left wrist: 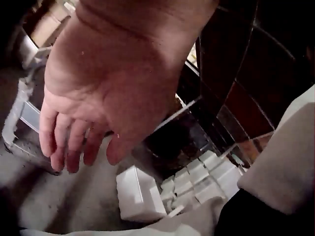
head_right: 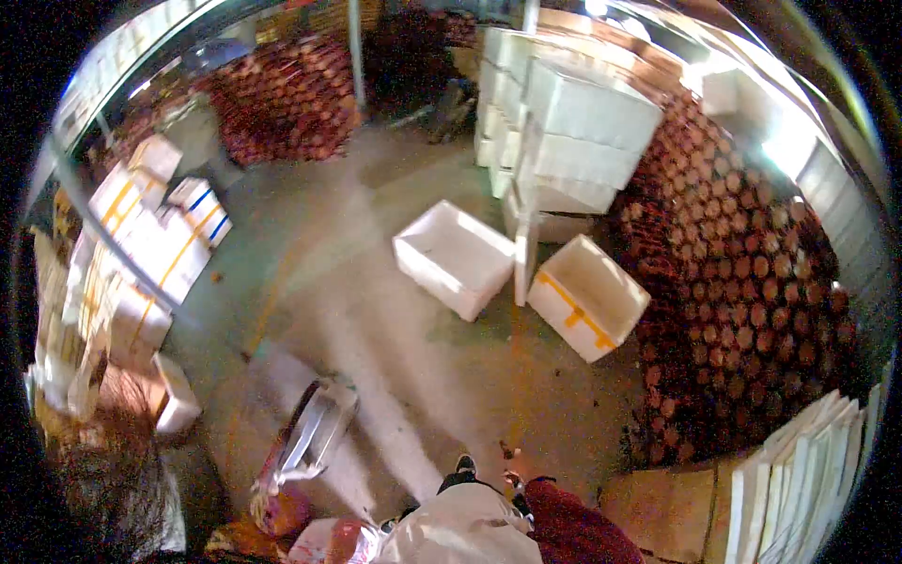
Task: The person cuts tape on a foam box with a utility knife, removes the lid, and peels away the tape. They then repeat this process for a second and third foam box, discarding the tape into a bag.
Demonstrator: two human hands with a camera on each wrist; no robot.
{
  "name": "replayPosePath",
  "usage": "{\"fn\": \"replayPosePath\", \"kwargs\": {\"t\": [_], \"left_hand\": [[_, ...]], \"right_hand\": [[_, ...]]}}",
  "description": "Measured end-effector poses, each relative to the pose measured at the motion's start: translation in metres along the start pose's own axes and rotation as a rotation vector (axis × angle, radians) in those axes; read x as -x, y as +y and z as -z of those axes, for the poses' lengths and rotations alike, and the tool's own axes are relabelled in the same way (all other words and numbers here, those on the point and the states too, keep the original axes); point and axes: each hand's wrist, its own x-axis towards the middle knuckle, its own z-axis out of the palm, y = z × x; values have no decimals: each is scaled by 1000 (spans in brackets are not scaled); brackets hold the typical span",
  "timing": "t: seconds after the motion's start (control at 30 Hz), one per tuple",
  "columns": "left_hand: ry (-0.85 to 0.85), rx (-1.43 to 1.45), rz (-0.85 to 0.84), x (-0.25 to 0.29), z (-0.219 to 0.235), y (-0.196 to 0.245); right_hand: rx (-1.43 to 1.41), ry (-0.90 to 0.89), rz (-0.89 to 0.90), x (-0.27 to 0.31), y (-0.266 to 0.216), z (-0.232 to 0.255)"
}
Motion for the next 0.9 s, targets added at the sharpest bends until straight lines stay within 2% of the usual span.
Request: {"fn": "replayPosePath", "kwargs": {"t": [0.07,0.17,0.23,0.27,0.3,0.33,0.4,0.43,0.53,0.57,0.67,0.7,0.73,0.77,0.8,0.83,0.87,0.9], "left_hand": [[-109,50,-24,-38,-12,53],[-231,105,-122,-103,-33,130],[-262,158,-249,-149,-49,177],[-279,192,-280,-173,-59,197],[-311,222,-259,-197,-70,219],[-384,273,-80,-223,-83,230],[-486,266,-20,-278,-113,248],[-534,269,10,-307,-129,256],[-652,129,-49,-402,-180,286],[-680,118,-21,-424,-179,339],[-758,248,-261,-527,-232,368],[-667,46,-366,-560,-259,350],[-702,33,-259,-583,-263,375],[-732,18,-151,-606,-266,405],[-729,-13,-191,-628,-252,450],[-728,-49,-219,-642,-239,485],[-723,-87,-254,-657,-235,508],[-703,-198,-551,-686,-243,482]], "right_hand": [[635,314,132,49,-33,4],[684,371,-101,80,-79,33],[754,505,-50,68,-76,67],[617,461,-55,66,-82,69],[478,421,-65,63,-89,70],[343,386,-81,59,-93,74],[431,474,-100,63,-132,35],[420,436,-52,49,-138,33],[1320,359,132,2,-169,39],[933,398,-98,8,-220,-1],[506,-147,-348,-60,-364,3],[364,-78,-226,-61,-366,-7],[227,-28,-97,-61,-369,-17],[359,173,104,-97,-387,-38],[522,406,274,-134,-405,-58],[920,541,237,-179,-446,-60],[937,604,290,-203,-477,-69],[955,665,342,-225,-505,-76]]}}
